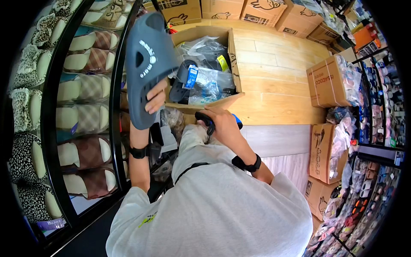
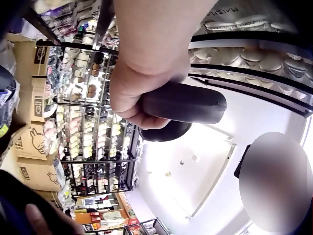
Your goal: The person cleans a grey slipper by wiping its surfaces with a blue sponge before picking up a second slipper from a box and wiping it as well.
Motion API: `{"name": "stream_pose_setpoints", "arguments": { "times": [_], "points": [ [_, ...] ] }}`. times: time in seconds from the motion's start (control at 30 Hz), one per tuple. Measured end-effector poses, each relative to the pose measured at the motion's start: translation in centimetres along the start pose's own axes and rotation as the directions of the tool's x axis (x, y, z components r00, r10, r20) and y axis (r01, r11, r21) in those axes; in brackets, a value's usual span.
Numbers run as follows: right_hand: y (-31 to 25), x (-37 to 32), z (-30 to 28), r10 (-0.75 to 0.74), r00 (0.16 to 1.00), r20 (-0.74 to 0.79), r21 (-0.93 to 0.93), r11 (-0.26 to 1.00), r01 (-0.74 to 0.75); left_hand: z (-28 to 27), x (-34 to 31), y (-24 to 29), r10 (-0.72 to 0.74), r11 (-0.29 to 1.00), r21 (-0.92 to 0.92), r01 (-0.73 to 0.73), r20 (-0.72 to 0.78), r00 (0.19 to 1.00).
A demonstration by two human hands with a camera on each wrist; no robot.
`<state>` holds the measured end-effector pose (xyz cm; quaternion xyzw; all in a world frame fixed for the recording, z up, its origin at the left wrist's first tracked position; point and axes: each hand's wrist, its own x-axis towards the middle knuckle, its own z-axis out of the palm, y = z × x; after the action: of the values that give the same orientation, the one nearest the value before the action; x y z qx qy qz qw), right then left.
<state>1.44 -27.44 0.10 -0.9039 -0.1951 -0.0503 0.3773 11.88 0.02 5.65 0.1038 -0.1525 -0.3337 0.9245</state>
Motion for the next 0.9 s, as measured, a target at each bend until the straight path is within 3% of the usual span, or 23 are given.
{"name": "stream_pose_setpoints", "arguments": {
  "times": [0.07, 0.13, 0.23, 0.4, 0.47, 0.53, 0.57, 0.67, 0.73, 0.83, 0.87, 0.9],
  "points": [
    [0.1, 0.5, -1.1, 0.111, 0.993, 0.050, 0.040, 0.993, -0.113, -1.8, -1.9, -1.1, -0.004, 0.999, -0.033, 0.004, -0.020, 1.000],
    [0.4, 0.9, -2.0, 0.127, 0.991, 0.050, 0.020, 0.992, -0.128, -4.1, -3.6, -1.8, -0.090, 0.994, -0.072, 0.086, -0.061, 0.994],
    [0.6, 1.8, -3.2, 0.071, 0.979, -0.192, 0.032, 0.997, -0.067, -5.4, -6.1, -3.4, -0.098, 0.978, -0.190, 0.085, -0.057, 0.994],
    [0.0, 2.9, -5.2, 0.095, 0.940, -0.328, 0.129, 0.990, -0.055, -4.1, -9.1, -4.7, -0.140, 0.946, -0.305, 0.112, -0.071, 0.988],
    [-0.4, 3.4, -5.8, 0.103, 0.928, -0.359, 0.187, 0.982, -0.036, -3.7, -9.6, -5.1, -0.163, 0.952, -0.272, 0.143, -0.054, 0.985],
    [-1.0, 3.8, -6.3, -0.011, 0.907, -0.421, 0.159, 0.983, 0.086, -2.4, -10.8, -6.1, -0.188, 0.946, -0.292, 0.142, -0.133, 0.973],
    [-1.3, 3.8, -6.5, -0.022, 0.905, -0.424, 0.158, 0.983, 0.098, -1.1, -11.2, -6.2, -0.229, 0.963, -0.214, 0.165, -0.321, 0.919],
    [-2.9, 4.0, -6.8, -0.086, 0.872, -0.481, 0.153, 0.972, 0.181, -1.0, -12.3, -7.4, -0.228, 0.974, -0.098, 0.207, -0.352, 0.908],
    [-3.5, 3.7, -5.8, -0.268, 0.816, -0.512, 0.007, 0.949, 0.316, -0.6, -11.9, -8.1, -0.236, 0.970, -0.146, 0.193, -0.396, 0.887],
    [-4.9, 3.5, -4.6, -0.477, 0.793, -0.379, -0.036, 0.864, 0.502, 0.2, -10.5, -8.5, -0.327, 0.941, -0.243, 0.235, -0.480, 0.814],
    [-5.1, 3.3, -3.7, -0.562, 0.764, -0.317, -0.048, 0.814, 0.579, -1.0, -10.7, -8.9, -0.325, 0.942, -0.242, 0.233, -0.482, 0.814],
    [-5.6, 3.0, -2.9, -0.634, 0.723, -0.275, -0.088, 0.765, 0.638, -3.2, -11.3, -9.6, -0.291, 0.954, -0.183, 0.237, -0.378, 0.879]
  ]
}}
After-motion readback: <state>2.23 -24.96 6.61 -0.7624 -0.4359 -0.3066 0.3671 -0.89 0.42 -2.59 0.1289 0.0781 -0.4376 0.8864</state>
